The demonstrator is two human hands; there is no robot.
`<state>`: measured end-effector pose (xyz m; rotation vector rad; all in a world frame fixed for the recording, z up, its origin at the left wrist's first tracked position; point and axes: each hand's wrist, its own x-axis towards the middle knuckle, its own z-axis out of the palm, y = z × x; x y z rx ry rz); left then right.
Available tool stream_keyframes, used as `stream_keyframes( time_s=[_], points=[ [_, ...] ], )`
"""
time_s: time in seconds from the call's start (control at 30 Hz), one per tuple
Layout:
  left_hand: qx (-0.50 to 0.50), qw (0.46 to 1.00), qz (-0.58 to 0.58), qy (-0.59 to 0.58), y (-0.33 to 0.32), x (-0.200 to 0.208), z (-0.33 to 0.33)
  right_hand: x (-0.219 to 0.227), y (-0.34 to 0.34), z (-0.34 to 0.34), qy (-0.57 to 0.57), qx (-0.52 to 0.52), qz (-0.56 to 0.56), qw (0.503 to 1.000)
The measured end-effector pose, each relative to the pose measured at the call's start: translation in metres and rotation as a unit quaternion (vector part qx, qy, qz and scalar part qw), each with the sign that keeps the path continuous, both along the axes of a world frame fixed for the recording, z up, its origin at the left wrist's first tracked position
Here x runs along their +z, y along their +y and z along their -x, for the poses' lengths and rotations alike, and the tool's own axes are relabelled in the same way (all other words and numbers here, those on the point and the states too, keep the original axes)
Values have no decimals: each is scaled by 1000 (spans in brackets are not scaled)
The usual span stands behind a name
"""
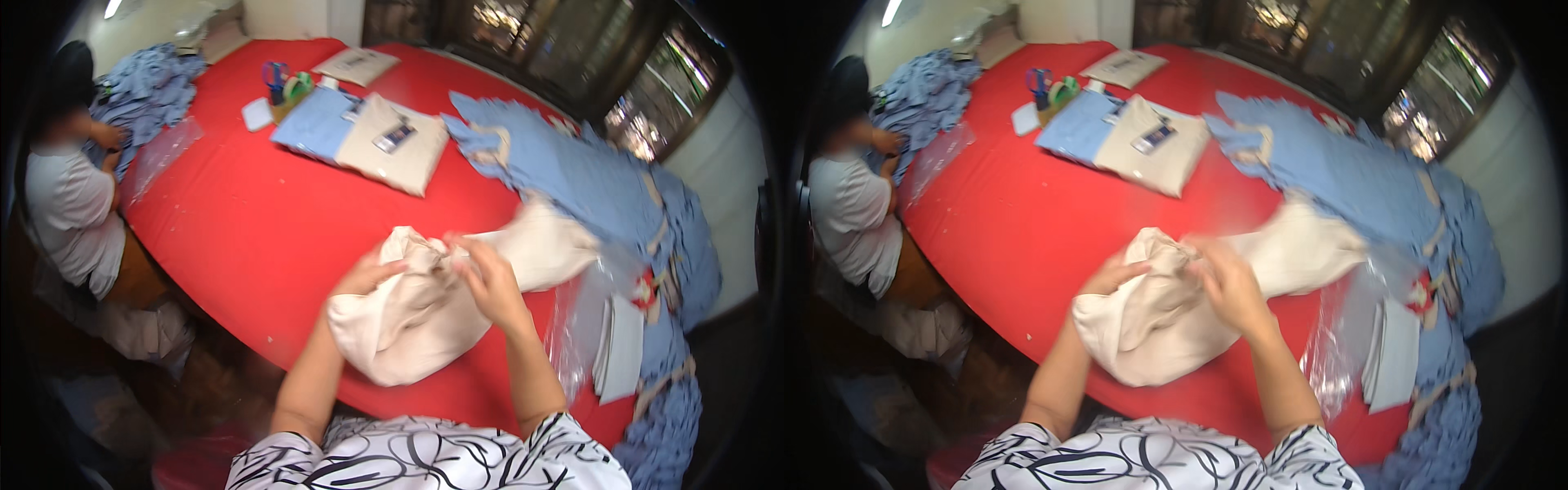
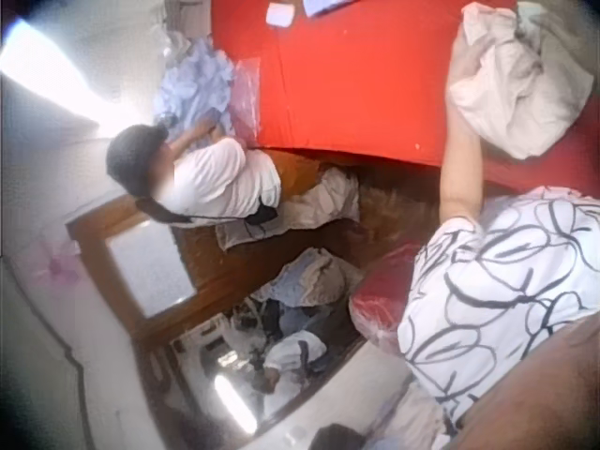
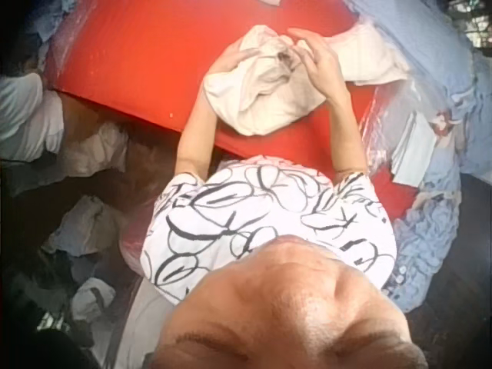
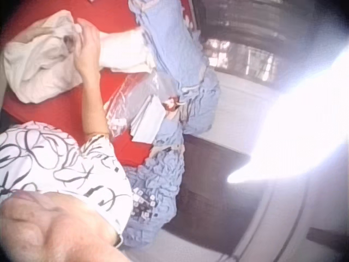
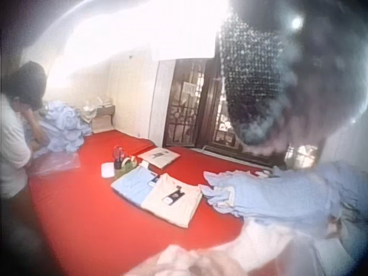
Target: The person folds a garment, places it inside a plastic bag, and then repeats the process with a second garment.
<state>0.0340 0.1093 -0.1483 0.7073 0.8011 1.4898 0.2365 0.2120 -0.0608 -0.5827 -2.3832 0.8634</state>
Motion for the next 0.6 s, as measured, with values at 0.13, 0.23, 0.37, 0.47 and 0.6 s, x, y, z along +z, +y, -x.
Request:
stream_keyframes(
  time_s=[0.13, 0.23, 0.37, 0.47, 0.6],
  points=[
    [161, 975, 129, 87, -62, -39, 68, -115, 21, -75, -185, -185, -174, 949],
    [283, 950, 106, 81, -120, -46, 113, -138, -26, -104, -241, -192, -135, 942],
    [444, 686, 235, 526, -181, -66, 145, -81, -71, -109, -458, -51, 43, 887],
    [426, 644, 216, 597, -187, -56, 125, -57, -65, -99, -337, -88, 19, 937],
    [367, 682, 209, 597, -151, -48, 78, -97, -28, -49, -138, -115, -91, 979]
  ],
)
